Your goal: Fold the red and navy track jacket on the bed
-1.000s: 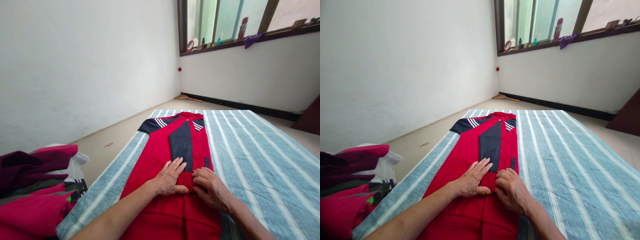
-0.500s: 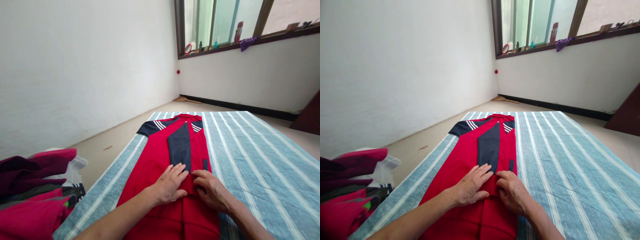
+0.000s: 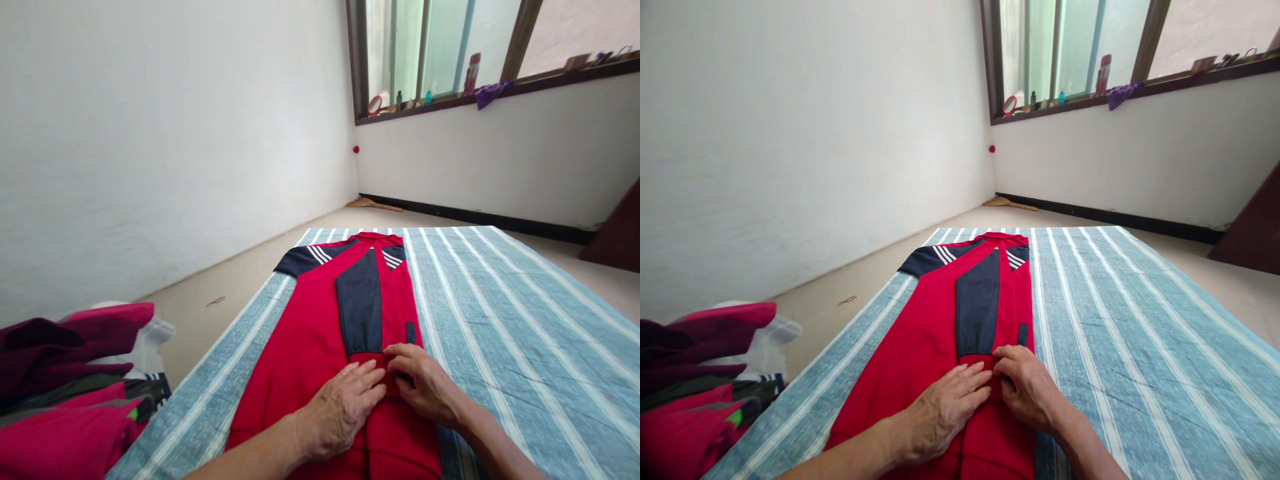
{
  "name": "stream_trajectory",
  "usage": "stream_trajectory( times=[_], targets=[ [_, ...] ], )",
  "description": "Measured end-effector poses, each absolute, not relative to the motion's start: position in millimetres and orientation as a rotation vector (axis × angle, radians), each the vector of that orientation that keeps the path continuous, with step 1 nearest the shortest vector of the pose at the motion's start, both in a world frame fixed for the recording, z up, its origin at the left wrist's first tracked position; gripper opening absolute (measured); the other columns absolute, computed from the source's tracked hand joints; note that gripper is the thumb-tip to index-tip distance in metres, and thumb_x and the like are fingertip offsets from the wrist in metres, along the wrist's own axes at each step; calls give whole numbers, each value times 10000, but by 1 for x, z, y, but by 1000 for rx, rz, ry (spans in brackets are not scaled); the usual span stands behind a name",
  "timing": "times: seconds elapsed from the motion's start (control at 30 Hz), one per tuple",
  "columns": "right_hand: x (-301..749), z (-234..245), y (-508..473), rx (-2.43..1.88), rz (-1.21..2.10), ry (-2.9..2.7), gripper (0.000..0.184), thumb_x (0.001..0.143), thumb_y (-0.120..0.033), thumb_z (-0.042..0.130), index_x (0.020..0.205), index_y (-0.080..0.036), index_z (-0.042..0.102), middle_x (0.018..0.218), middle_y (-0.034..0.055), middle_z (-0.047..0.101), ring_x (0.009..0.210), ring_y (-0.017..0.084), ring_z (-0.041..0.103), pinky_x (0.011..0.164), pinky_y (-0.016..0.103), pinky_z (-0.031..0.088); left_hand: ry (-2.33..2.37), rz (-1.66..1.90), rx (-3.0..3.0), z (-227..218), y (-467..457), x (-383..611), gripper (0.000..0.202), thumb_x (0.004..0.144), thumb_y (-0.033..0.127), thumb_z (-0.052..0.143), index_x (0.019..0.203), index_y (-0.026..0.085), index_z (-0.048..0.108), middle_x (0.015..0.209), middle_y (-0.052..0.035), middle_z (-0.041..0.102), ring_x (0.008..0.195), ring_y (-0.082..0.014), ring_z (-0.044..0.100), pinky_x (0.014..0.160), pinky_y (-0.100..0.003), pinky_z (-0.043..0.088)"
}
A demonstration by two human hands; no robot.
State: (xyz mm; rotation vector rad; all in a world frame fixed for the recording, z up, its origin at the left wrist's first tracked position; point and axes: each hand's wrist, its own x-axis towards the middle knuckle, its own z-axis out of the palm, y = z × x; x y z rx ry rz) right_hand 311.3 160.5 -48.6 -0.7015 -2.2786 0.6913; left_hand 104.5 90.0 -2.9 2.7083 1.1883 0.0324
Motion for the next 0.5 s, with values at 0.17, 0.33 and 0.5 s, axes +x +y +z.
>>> stream_trajectory(
  times=[0.17, 0.33, 0.5],
  targets=[
    [312, -49, 161, -699, 737, -2259, 272, 725, -33, 453, 831, -205, 635, 1136, 67, 629, 1058, 209, 576, 924, 360, 432, 1167, -20, 2704, -1, 90, 103, 475, 843, 104, 457, 1310, 183, 474, 1438, -72, 445, 1355, -266, 338, 1093, -487, 334],
    [312, -52, 161, -703, 722, -2247, 268, 741, -29, 443, 821, -205, 628, 1125, 67, 629, 1051, 208, 577, 914, 362, 439, 1134, -23, 2651, 4, 87, 100, 495, 890, 173, 493, 1377, 195, 407, 1476, -66, 381, 1379, -232, 295, 1132, -482, 249],
    [310, -51, 160, -661, 628, -2220, 241, 770, -38, 449, 821, -208, 613, 1063, 69, 635, 999, 204, 591, 866, 353, 467, 1093, -42, 2593, 8, 86, 97, 567, 921, 314, 524, 1436, 190, 323, 1509, -91, 302, 1403, -244, 224, 1145, -484, 193]
  ],
)
